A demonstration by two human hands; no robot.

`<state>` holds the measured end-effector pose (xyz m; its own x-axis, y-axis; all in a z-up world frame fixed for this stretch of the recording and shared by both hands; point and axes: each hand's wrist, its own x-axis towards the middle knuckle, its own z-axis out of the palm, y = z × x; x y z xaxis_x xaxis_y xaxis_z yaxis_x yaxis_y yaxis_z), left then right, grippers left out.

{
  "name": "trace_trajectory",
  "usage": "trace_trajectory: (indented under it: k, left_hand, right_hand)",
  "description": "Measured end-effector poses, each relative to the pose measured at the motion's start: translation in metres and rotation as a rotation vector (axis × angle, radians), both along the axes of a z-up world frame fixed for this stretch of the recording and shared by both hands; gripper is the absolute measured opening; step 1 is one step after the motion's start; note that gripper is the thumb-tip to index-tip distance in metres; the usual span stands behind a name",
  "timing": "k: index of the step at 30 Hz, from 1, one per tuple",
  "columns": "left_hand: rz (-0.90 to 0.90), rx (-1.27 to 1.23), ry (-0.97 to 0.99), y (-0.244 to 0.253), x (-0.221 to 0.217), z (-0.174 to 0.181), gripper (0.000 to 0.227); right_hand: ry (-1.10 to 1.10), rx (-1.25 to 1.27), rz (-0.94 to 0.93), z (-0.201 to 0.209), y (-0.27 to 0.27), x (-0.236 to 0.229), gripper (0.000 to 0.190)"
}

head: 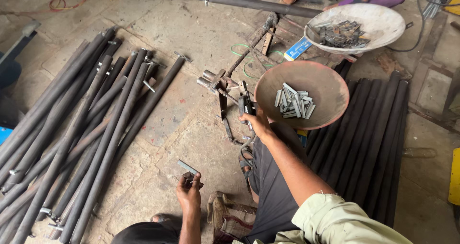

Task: The person welds small metal brackets onto long pipes. The person positions a bracket against a pipe, secures it using a handheld welding clamp, and applies the weld before reaching into a container to pick up the next bracket.

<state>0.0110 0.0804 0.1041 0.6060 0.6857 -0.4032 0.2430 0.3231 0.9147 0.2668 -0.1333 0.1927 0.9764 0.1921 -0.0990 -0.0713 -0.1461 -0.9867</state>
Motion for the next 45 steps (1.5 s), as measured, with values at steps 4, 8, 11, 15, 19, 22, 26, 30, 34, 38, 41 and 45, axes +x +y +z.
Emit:
trace_trajectory:
  k: [4,8,11,15,19,22,26,30,34,38,41,45]
  left_hand:
    - [-0.042,0.080,-0.064,-0.005,-0.011,-0.006,0.027]
    - [-0.086,0.168,0.015,-0.002,-0.015,0.002,0.027]
    - [-0.082,0.173,0.037,-0.001,-0.012,0.011,0.028]
    - [-0.139,0.248,0.138,-0.005,-0.015,0.019,0.026]
    - [-0.135,0.243,0.023,-0.012,-0.018,0.015,0.027]
    - [-0.119,0.223,-0.004,-0.006,-0.014,0.014,0.028]
    - [-0.140,0.243,0.093,-0.004,-0.007,0.015,0.030]
    - [-0.189,0.314,0.106,-0.008,-0.006,0.014,0.030]
    - [-0.188,0.336,0.103,-0.009,-0.007,0.009,0.032]
    - [-0.190,0.331,0.112,-0.008,-0.007,0.009,0.030]
    - [-0.213,0.377,0.186,-0.007,-0.008,0.011,0.028]
    - [-0.214,0.368,0.231,-0.008,-0.010,0.011,0.028]
  right_hand:
    - [0.066,0.022,0.002,0.015,0.005,-0.006,0.035]
    - [0.090,-0.009,0.021,0.010,0.011,-0.003,0.036]
    - [0.097,-0.020,0.032,0.005,0.013,-0.004,0.038]
    - [0.047,-0.028,0.036,0.001,0.015,-0.006,0.039]
    - [0.082,0.001,0.070,0.001,0.015,-0.004,0.041]
    - [0.047,-0.010,0.037,0.000,0.015,-0.003,0.040]
    - [0.102,-0.081,0.009,0.000,0.015,-0.002,0.041]
    - [0.069,-0.041,0.024,0.000,0.015,-0.003,0.042]
    - [0.088,-0.042,0.022,0.002,0.015,-0.002,0.041]
    - [0.097,-0.047,0.032,0.008,0.015,-0.004,0.041]
    - [0.121,-0.039,0.024,0.008,0.016,-0.005,0.042]
    - [0.039,-0.025,-0.009,0.005,0.015,-0.004,0.042]
